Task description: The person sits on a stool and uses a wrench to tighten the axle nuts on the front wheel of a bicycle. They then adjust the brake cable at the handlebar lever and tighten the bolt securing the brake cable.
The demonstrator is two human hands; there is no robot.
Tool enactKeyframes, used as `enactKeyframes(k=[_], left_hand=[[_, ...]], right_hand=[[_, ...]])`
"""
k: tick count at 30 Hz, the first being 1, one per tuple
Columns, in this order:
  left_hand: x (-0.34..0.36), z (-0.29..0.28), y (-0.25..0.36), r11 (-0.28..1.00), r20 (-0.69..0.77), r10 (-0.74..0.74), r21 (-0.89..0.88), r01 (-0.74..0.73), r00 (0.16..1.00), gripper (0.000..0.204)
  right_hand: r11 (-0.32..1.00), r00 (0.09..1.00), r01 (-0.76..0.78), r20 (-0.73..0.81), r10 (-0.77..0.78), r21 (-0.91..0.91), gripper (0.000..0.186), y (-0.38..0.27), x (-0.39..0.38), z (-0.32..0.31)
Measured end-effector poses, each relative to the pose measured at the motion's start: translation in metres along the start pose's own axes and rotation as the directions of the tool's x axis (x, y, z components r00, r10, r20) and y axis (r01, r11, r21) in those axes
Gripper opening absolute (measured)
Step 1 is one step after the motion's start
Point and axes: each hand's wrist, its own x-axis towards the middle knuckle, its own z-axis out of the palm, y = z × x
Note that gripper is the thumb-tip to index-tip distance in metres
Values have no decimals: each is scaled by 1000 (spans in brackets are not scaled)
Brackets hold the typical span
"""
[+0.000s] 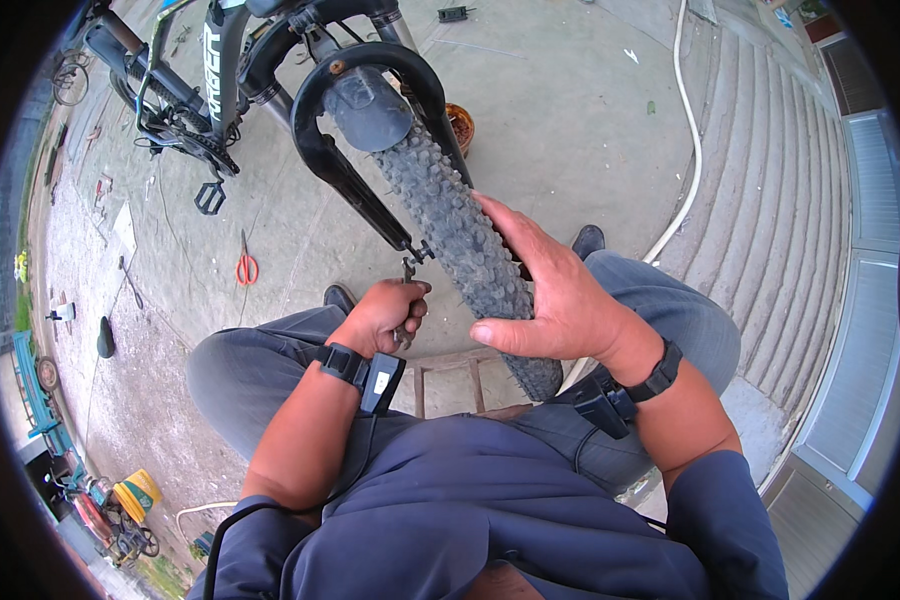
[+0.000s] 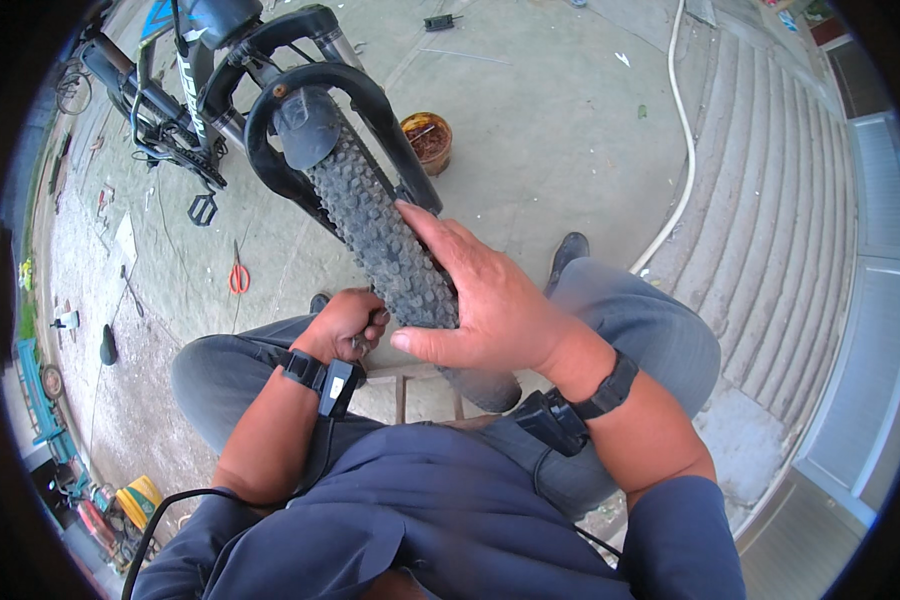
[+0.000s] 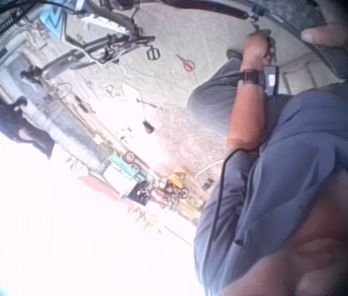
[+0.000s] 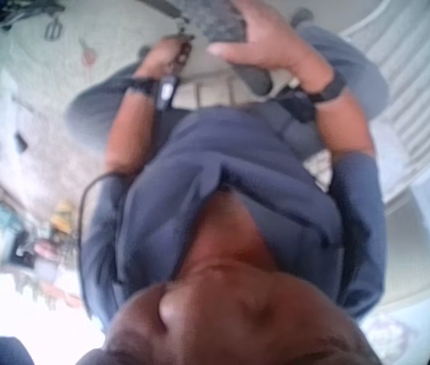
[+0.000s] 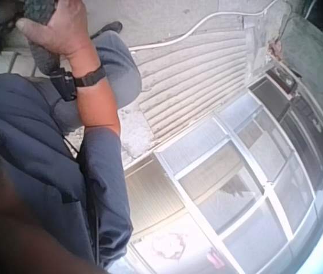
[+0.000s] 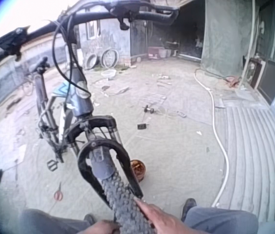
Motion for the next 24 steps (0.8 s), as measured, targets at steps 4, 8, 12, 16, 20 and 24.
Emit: enactKeyframes(k=[4,8,12,16,20,24], left_hand=[[3,0,2,997,27,-9,-75,11,1000,10],[9,-3,3,995,53,-35,-92,40,998,14],[15,-8,11,971,89,-83,-215,101,992,11],[17,-8,17,960,128,-80,-257,111,989,12],[32,-5,-4,990,-19,11,-143,-14,1000,13],[85,5,-65,886,-119,456,158,-437,882,17]], right_hand=[[1000,1000,-6,3,6,-4,104,0,-1,-1],[1000,1000,-24,8,24,1,105,0,-1,0],[1000,1000,-16,4,16,-14,105,0,-1,-1],[1000,1000,-23,2,23,-10,105,0,1,-1],[1000,1000,-2,-23,2,-27,103,-1,3,-2],[995,996,-90,-13,90,31,102,-4,5,-2]])
